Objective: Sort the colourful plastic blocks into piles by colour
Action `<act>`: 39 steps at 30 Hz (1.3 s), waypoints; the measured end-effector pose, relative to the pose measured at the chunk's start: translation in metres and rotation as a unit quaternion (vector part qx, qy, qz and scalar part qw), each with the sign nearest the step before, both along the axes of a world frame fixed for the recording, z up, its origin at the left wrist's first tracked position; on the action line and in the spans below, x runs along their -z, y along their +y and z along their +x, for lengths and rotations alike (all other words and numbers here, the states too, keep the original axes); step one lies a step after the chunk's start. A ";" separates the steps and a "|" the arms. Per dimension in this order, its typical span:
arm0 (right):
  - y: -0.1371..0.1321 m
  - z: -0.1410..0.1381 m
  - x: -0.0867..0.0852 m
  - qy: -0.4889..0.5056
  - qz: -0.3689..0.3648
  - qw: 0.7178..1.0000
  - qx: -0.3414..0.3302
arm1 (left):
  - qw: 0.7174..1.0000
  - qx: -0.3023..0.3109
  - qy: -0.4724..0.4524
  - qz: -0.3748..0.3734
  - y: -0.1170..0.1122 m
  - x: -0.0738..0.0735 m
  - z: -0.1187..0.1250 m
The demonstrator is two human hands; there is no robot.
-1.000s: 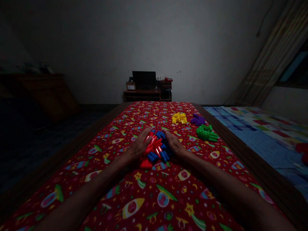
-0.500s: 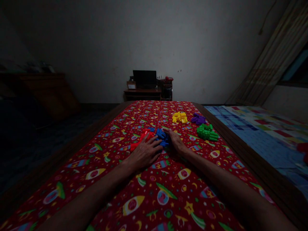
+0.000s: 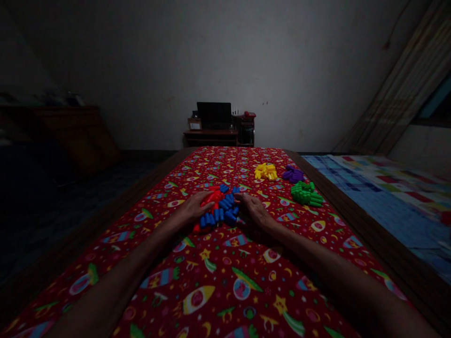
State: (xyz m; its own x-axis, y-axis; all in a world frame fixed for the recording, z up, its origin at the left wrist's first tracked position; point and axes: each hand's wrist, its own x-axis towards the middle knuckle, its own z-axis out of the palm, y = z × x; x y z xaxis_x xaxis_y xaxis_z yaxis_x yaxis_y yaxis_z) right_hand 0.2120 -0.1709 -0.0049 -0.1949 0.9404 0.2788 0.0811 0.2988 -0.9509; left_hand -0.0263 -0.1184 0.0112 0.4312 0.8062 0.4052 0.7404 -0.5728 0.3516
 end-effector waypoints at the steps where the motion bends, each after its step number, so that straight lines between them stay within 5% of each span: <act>1: 0.001 0.001 0.002 0.021 -0.009 1.000 0.006 | 1.000 -0.009 0.014 -0.016 0.001 0.002 -0.002; 5: 0.003 0.003 0.004 0.048 -0.008 0.998 0.029 | 0.998 -0.048 -0.026 -0.034 -0.003 -0.002 -0.007; 9: 0.000 0.006 -0.004 -0.060 0.082 0.993 0.064 | 0.995 -0.055 -0.084 -0.025 -0.014 -0.015 -0.005; 16: -0.010 0.004 -0.018 -0.237 0.259 0.936 0.007 | 0.996 0.004 0.075 0.041 -0.043 -0.023 0.022; 23: -0.003 0.016 -0.021 -0.332 0.224 0.915 0.052 | 0.997 0.038 0.046 0.046 -0.047 -0.019 0.031; 30: -0.006 0.014 -0.024 -0.284 0.278 0.917 -0.016 | 0.995 0.063 0.022 0.076 -0.043 -0.012 0.033; 36: 0.005 0.028 -0.027 -0.303 0.244 0.917 0.092 | 0.995 0.059 0.010 0.079 -0.033 -0.014 0.023; 39: 0.019 0.058 -0.030 -0.354 0.215 0.887 0.203 | 0.999 0.016 0.035 0.037 -0.021 -0.012 0.009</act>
State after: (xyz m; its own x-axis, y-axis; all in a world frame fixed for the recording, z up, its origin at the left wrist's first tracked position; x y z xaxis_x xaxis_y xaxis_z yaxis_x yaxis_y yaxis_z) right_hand 0.2698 -0.1519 0.0251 -0.1347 0.8092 0.5719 0.7961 0.4321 -0.4238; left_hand -0.0169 -0.1396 0.0231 0.4848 0.7607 0.4317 0.7428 -0.6187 0.2560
